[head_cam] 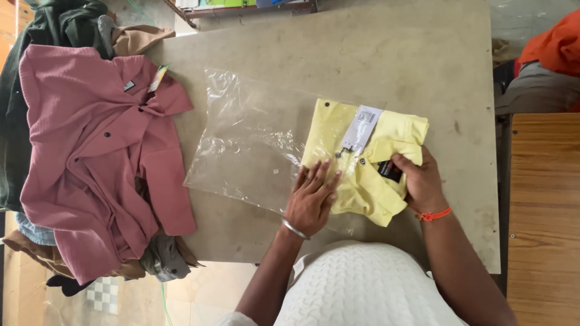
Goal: The person folds a yellow long-sleeved shirt on a table, smoothing the fabric and aligning the sleeves. They then place the folded shirt into a clear plastic bag and seal it.
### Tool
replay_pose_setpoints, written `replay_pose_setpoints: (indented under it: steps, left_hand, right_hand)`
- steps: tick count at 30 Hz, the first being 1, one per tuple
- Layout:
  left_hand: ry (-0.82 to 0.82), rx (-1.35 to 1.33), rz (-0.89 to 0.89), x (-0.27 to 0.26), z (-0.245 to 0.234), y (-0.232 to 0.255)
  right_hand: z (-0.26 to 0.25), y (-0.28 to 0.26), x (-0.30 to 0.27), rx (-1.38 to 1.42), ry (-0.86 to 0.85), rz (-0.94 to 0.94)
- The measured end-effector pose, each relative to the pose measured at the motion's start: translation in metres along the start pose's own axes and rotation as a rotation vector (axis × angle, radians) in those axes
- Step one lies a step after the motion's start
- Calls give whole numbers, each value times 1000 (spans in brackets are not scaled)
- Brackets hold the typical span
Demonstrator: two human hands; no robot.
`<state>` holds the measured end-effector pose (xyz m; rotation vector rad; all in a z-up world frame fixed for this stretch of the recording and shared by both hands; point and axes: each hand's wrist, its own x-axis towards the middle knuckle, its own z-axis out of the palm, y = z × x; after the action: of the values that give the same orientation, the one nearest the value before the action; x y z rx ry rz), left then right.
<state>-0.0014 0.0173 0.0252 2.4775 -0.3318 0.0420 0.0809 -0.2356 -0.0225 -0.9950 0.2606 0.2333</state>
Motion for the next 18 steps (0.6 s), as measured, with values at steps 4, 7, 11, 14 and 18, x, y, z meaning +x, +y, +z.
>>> replay_pose_setpoints:
  steps: [4,7,11,14,18]
  left_hand:
    - [-9,-149,51,11,2,-3]
    - [9,-162,37,13,0,-6]
    - [-8,19,-46,6,-31,0]
    - [-45,134,-51,-14,-48,-7]
    - [-459,273,-336,-28,-37,-22]
  right_hand:
    - [35,0,-4,-55,54,89]
    - [37,13,-5,-160,52,139]
    - [32,4,3,-409,6,-15]
    - [30,-15,5,-411,43,34]
    - [37,-12,14,-570,-5,-8]
